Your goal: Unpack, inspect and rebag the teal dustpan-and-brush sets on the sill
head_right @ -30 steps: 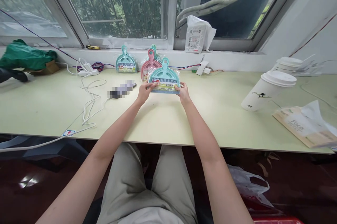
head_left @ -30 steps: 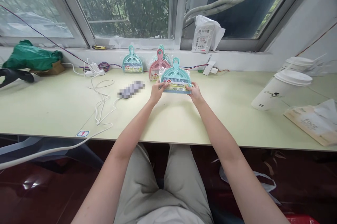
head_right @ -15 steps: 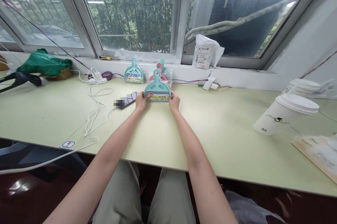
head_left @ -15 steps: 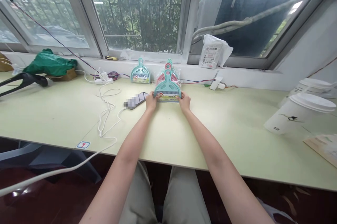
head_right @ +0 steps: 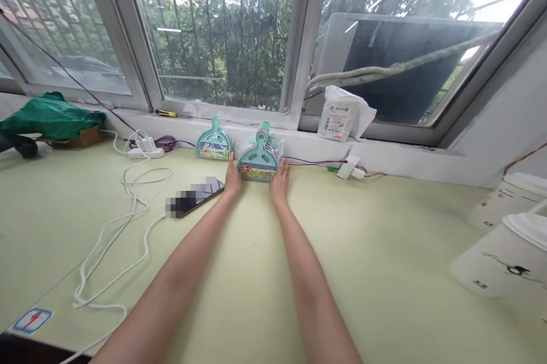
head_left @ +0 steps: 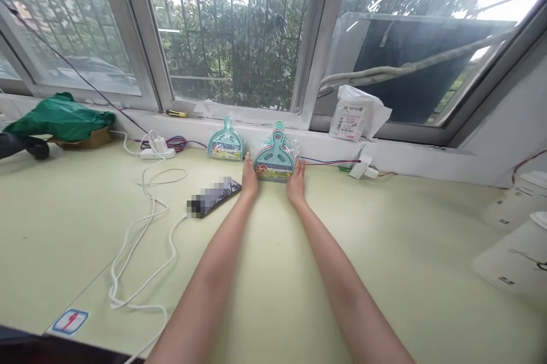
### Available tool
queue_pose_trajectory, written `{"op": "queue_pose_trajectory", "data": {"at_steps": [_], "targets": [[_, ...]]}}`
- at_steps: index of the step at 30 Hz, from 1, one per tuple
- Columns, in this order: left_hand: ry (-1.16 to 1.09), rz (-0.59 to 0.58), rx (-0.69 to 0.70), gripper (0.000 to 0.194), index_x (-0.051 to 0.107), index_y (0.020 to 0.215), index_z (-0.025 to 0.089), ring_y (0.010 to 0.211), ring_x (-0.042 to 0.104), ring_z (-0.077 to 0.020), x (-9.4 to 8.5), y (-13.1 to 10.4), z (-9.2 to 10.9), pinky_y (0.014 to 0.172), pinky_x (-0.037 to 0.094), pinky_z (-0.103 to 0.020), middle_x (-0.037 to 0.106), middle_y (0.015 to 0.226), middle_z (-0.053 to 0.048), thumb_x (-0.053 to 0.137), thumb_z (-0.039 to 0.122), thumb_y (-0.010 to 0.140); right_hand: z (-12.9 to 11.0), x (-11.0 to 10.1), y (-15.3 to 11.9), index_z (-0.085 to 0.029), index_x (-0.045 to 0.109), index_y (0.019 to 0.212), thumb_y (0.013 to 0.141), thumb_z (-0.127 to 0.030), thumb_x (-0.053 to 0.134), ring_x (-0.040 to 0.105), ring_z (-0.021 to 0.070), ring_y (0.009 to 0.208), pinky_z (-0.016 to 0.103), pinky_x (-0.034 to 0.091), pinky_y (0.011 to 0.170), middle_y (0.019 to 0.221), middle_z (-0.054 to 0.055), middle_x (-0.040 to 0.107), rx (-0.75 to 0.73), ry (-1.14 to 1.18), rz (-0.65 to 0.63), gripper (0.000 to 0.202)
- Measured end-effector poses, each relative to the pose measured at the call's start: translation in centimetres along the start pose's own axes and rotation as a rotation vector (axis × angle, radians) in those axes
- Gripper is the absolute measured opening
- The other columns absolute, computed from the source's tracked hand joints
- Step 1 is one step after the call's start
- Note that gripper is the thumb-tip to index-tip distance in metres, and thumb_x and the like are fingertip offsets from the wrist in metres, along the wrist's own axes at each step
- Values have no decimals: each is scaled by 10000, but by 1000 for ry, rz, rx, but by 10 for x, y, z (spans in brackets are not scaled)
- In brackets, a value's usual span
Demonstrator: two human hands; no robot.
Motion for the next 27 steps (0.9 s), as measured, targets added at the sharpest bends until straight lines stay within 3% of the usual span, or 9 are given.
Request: {"op": "queue_pose_trajectory", "data": {"at_steps": [3, 8, 13, 18, 24, 27], "targets": [[86, -36, -33, 698, 183, 1555, 201, 1133, 615, -305, 4, 6, -7, 995, 436, -471, 628, 1256, -163, 454, 191, 913, 4, 8, 5, -168, -110, 1555, 931, -171, 288, 87, 207, 1512, 430, 317, 1162, 1636, 123, 44, -8, 83, -32, 741], [225, -17, 2, 682, 275, 1535, 256, 1142, 608, -339, 2, 7, -9, 971, 447, -470, 632, 1276, -139, 502, 225, 892, 3, 5, 3, -192, -147, 1548, 935, -250, 317, 246, 250, 1472, 463, 363, 1122, 1630, 129, 100, 30, 130, -86, 771], [201, -52, 15, 756, 122, 1568, 181, 1236, 547, -346, 1, 2, -5, 1005, 428, -496, 524, 1402, -198, 466, 203, 895, -1, 1, 1, -110, -133, 1540, 914, -267, 383, 44, 232, 1516, 451, 234, 1197, 1634, 148, -16, 17, 116, -52, 827], [79, -16, 67, 841, 50, 1572, 165, 1441, 309, -310, -1, -4, -2, 1123, 335, -480, 308, 1559, -191, 520, 254, 880, -4, -2, 0, -77, -139, 1526, 928, -319, 393, -65, 225, 1513, 450, 149, 1219, 1623, 179, -83, -12, 65, 3, 836], [97, 27, 116, 822, 126, 1554, 154, 1466, 240, -313, -4, -12, 8, 1177, 250, -480, 266, 1569, -205, 564, 273, 868, -23, -20, -10, -106, 49, 1544, 962, -313, 334, 11, 229, 1512, 444, 189, 1200, 1628, 158, -5, -125, -48, 159, 680], [136, 105, 146, 770, 151, 1536, 160, 1481, 201, -294, -11, -22, 18, 1189, 223, -480, 219, 1583, -198, 543, 307, 890, -43, -31, -26, -155, 266, 1488, 978, -255, 294, 160, 231, 1483, 440, 232, 1165, 1595, 142, 189, -237, -107, 171, 521]]}}
Point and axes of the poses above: each hand's wrist, its own y-axis towards the middle knuckle, its own x-axis out of the palm, z = x × y, the point moved 2 cm from there along y, towards the middle knuckle
